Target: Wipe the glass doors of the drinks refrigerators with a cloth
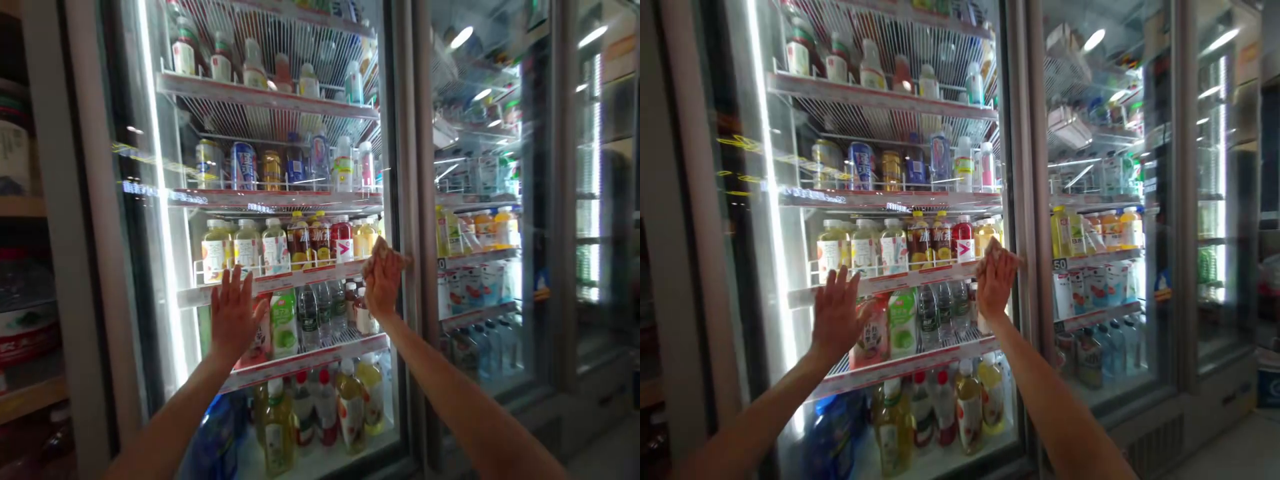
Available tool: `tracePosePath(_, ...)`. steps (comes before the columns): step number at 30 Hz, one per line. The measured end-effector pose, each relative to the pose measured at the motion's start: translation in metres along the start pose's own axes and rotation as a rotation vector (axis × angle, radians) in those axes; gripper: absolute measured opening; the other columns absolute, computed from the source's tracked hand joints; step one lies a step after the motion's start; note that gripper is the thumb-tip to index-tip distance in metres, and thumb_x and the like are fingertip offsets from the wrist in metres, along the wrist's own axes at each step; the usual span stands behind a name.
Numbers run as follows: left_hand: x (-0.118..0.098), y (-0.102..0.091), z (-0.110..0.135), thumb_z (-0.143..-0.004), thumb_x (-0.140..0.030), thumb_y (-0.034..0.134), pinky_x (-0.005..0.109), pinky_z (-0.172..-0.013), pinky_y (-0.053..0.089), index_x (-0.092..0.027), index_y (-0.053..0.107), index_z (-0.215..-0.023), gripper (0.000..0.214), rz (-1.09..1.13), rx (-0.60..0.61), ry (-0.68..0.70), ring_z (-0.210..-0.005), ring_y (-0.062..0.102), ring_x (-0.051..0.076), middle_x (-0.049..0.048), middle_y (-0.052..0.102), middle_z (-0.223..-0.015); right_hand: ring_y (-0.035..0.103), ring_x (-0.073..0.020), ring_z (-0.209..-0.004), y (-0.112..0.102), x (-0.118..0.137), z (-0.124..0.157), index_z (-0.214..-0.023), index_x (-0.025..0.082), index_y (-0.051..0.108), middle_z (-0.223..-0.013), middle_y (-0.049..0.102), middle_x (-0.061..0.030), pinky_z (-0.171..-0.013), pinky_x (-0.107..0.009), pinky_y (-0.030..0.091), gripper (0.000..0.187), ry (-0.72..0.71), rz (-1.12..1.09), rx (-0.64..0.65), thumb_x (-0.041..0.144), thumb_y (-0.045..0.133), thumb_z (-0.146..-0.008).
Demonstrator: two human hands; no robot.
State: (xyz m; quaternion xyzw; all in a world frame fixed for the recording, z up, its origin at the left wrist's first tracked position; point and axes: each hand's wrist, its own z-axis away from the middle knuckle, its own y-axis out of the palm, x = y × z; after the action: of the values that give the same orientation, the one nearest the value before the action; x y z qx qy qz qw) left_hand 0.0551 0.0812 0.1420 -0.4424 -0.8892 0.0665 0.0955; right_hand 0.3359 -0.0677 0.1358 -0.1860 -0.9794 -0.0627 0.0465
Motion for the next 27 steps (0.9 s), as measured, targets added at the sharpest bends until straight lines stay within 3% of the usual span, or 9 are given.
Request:
tracePosePath(3, -0.006, 0.003, 0.0, -0.09, -0.041, 0.041, 0.053, -0.113, 0.015, -0.021, 0.013, -0.147, 0.066, 0.001, -0.021, -0.03, -0.143, 0.009, 0.03, 0.0144, 0.019, -0.153, 0.013, -0.0279, -0.143, -0.006, 0.034, 0.013, -0.141, 0.021, 0.038, -0.153, 0.024, -0.0088, -0.11, -0.055, 0.028, 0.053, -0.318, -0.115, 0.197, 0.02, 0.041, -0.087)
tracePosePath(6, -0.001, -0.001, -0.003, -0.09, -0.042, 0.041, 0.053, -0.113, 0.016, -0.021, 0.018, -0.146, 0.065, -0.007, -0.012, -0.017, -0.142, 0.013, 0.03, 0.0146, 0.023, -0.152, 0.018, -0.0236, -0.142, -0.01, 0.038, 0.007, -0.137, 0.025, 0.043, -0.151, 0.031, -0.0051, -0.113, -0.05, 0.026, 0.052, -0.509, -0.17, 0.34, 0.02, 0.043, -0.086)
tracePosePath(10, 0.021, -0.013, -0.018, -0.089, -0.045, 0.04, 0.055, -0.112, 0.017, -0.017, 0.025, -0.144, 0.063, -0.026, -0.05, -0.101, -0.142, 0.015, 0.032, 0.0177, 0.024, -0.151, 0.02, -0.0268, -0.142, 0.001, 0.0, -0.035, -0.139, 0.021, 0.04, -0.151, 0.03, -0.0089, -0.111, -0.057, 0.024, 0.052, -0.168, -0.085, 0.119, 0.02, 0.036, -0.088)
tracePosePath(13, 0.03, -0.019, -0.035, -0.089, -0.045, 0.038, 0.057, -0.111, 0.016, -0.016, 0.028, -0.143, 0.063, -0.027, -0.058, -0.132, -0.142, 0.014, 0.034, 0.0181, 0.022, -0.151, 0.016, -0.0305, -0.142, 0.013, 0.004, -0.058, -0.139, 0.017, 0.04, -0.152, 0.026, -0.0118, -0.108, -0.062, 0.024, 0.051, 0.023, -0.039, -0.015, 0.022, 0.033, -0.089)
tracePosePath(15, 0.026, -0.019, -0.043, -0.089, -0.044, 0.038, 0.055, -0.112, 0.014, -0.018, 0.029, -0.143, 0.061, -0.022, -0.045, -0.096, -0.142, 0.014, 0.032, 0.0153, 0.024, -0.151, 0.013, -0.0287, -0.143, 0.016, 0.03, -0.057, -0.137, 0.019, 0.043, -0.153, 0.025, -0.0099, -0.11, -0.058, 0.024, 0.049, -0.093, -0.067, 0.032, 0.023, 0.038, -0.088)
tracePosePath(17, 0.02, -0.016, -0.047, -0.09, -0.043, 0.037, 0.054, -0.113, 0.013, -0.02, 0.03, -0.143, 0.058, -0.024, -0.024, -0.056, -0.142, 0.015, 0.029, 0.0128, 0.025, -0.151, 0.013, -0.0254, -0.143, 0.013, 0.056, -0.049, -0.134, 0.023, 0.047, -0.152, 0.027, -0.0062, -0.113, -0.053, 0.023, 0.047, -0.354, -0.127, 0.16, 0.024, 0.044, -0.087)
tracePosePath(20, 0.017, -0.014, -0.046, -0.09, -0.043, 0.035, 0.053, -0.113, 0.013, -0.02, 0.031, -0.142, 0.057, -0.037, 0.003, -0.025, -0.142, 0.017, 0.028, 0.0123, 0.027, -0.151, 0.018, -0.0221, -0.143, 0.009, 0.06, -0.048, -0.134, 0.027, 0.046, -0.151, 0.031, -0.0026, -0.115, -0.049, 0.023, 0.047, -0.565, -0.175, 0.262, 0.024, 0.046, -0.087)
tracePosePath(25, 0.028, -0.017, -0.052, -0.09, -0.046, 0.036, 0.054, -0.112, 0.015, -0.02, 0.029, -0.143, 0.06, -0.04, -0.028, -0.087, -0.142, 0.016, 0.03, 0.0131, 0.025, -0.151, 0.02, -0.0301, -0.141, 0.02, 0.01, -0.094, -0.142, 0.022, 0.036, -0.15, 0.03, -0.0093, -0.108, -0.061, 0.027, 0.052, -0.05, -0.061, -0.015, 0.023, 0.035, -0.09)
tracePosePath(27, 0.025, -0.017, -0.06, -0.09, -0.046, 0.036, 0.053, -0.113, 0.014, -0.02, 0.029, -0.143, 0.06, -0.029, -0.037, -0.081, -0.142, 0.015, 0.029, 0.0126, 0.025, -0.152, 0.018, -0.0307, -0.142, 0.024, 0.016, -0.105, -0.142, 0.021, 0.036, -0.151, 0.029, -0.0091, -0.108, -0.062, 0.026, 0.052, -0.009, -0.058, -0.044, 0.023, 0.035, -0.09)
